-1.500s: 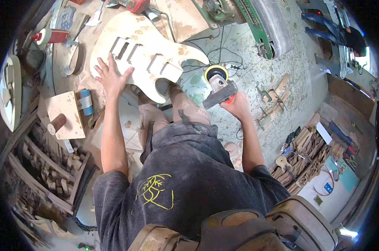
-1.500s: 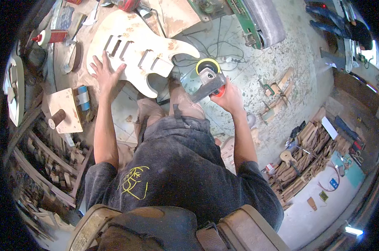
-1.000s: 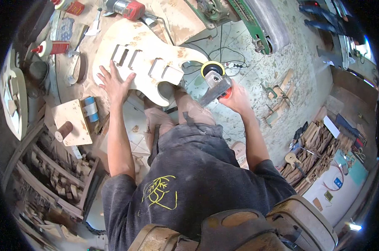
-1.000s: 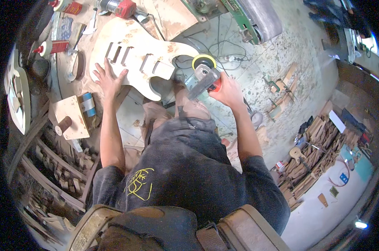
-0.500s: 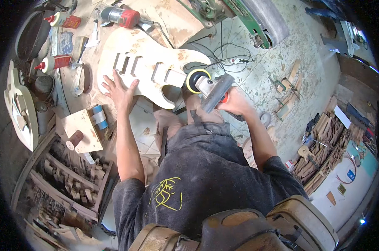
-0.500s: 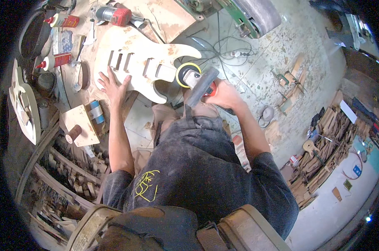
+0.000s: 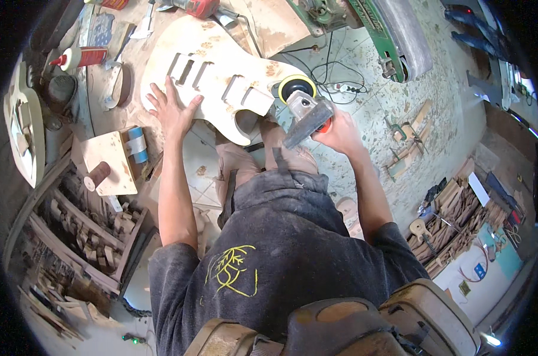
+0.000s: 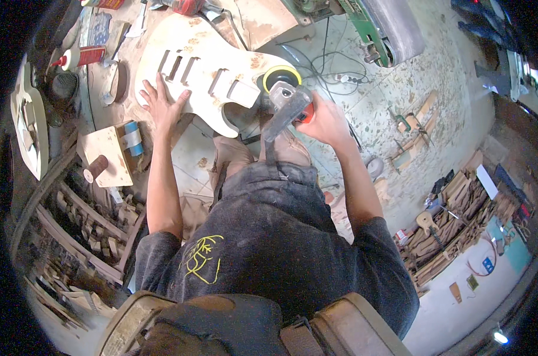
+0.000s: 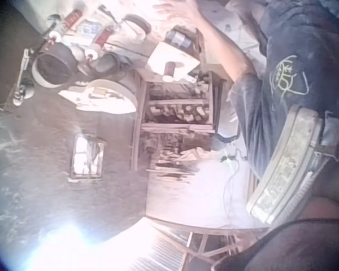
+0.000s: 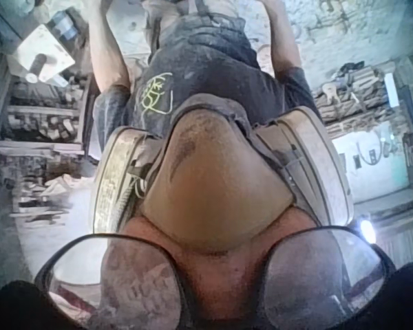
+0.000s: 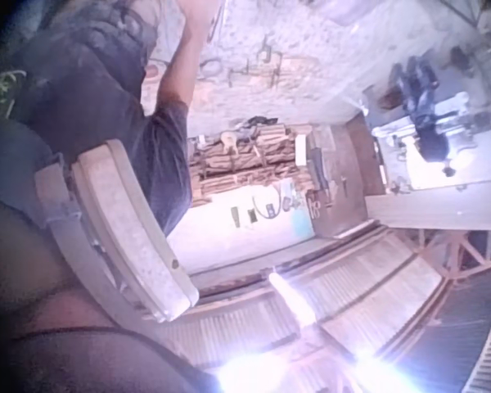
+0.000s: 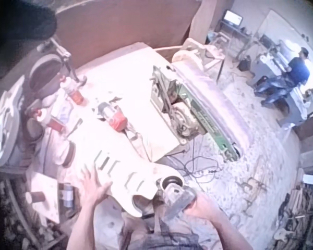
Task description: The person sands the surface of a wooden guitar body using a power sander and then continues the sanding by hand using a small block with sandpaper, focusing on the curved edges and cutouts.
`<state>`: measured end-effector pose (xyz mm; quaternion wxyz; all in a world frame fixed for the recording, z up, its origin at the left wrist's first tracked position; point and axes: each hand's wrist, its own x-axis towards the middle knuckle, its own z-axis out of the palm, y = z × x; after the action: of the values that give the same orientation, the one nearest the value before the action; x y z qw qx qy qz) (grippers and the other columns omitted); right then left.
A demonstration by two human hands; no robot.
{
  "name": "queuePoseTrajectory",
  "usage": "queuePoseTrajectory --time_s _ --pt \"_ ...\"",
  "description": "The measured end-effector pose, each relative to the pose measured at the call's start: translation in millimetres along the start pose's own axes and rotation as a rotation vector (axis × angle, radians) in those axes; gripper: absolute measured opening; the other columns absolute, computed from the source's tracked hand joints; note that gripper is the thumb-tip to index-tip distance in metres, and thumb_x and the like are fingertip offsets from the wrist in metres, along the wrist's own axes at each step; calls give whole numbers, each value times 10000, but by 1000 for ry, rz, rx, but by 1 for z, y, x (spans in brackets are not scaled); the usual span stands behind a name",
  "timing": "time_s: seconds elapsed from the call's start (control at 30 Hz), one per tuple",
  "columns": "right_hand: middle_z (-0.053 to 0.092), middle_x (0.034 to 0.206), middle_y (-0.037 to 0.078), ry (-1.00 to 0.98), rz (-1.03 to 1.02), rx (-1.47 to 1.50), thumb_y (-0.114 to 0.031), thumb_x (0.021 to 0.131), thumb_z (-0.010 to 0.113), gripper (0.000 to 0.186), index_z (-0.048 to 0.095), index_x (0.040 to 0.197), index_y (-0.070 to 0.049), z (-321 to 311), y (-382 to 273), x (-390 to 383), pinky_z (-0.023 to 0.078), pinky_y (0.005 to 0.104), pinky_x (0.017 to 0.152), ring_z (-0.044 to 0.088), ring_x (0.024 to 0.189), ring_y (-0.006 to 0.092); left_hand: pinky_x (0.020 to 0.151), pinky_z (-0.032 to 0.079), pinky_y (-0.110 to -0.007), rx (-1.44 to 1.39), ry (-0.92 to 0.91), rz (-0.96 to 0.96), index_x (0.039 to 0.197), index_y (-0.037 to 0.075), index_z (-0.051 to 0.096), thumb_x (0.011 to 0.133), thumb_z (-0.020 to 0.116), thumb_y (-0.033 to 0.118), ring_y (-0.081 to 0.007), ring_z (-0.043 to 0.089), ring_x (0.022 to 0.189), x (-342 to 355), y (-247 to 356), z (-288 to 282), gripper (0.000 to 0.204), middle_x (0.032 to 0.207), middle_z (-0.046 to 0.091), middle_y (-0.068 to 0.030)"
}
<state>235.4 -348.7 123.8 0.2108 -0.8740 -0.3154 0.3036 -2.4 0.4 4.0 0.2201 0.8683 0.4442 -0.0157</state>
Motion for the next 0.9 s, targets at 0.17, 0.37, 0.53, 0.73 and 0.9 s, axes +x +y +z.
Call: queuePoseTrajectory --time_s 0.17,0.37,0.53,0.73,0.9 --pt "721 952 228 -69 69 -32 -308 693 814 611 601 1208 -57 -1 -7 10 553 498 815 691 927 440 1183 87 -742 10 -1 -5 1662 234 224 732 719 800 -537 -10 1558 1 0 1 1196 1696 47 -310" --pt "722 956 201 -39 -21 -83 -356 690 813 546 579 1077 -51 4 -1 20 548 505 785 689 914 436 1189 88 -734 23 1 -12 1661 233 229 725 717 808 -533 -7 1560 2 1 2 1202 1699 44 -305" --pt "711 962 211 -48 -35 -46 -341 689 806 552 575 1098 -50 2 -5 25 543 507 778 681 920 442 1196 74 -729 35 -1 -12 1662 242 225 724 719 808 -531 -19 1560 2 0 3 1202 1702 30 -297" --pt "710 962 202 -50 -41 -54 -331 677 805 570 578 1116 -49 0 -3 26 542 500 777 680 922 436 1196 69 -730 14 -6 -15 1662 252 224 724 727 797 -529 -32 1561 1 2 2 1195 1705 29 -290" --pt "709 939 196 -56 -34 -1 -334 676 805 569 585 1116 -47 -5 -15 22 540 499 768 679 901 436 1191 71 -738 8 5 -15 1660 250 232 721 740 785 -532 -27 1560 2 1 3 1194 1704 31 -292"
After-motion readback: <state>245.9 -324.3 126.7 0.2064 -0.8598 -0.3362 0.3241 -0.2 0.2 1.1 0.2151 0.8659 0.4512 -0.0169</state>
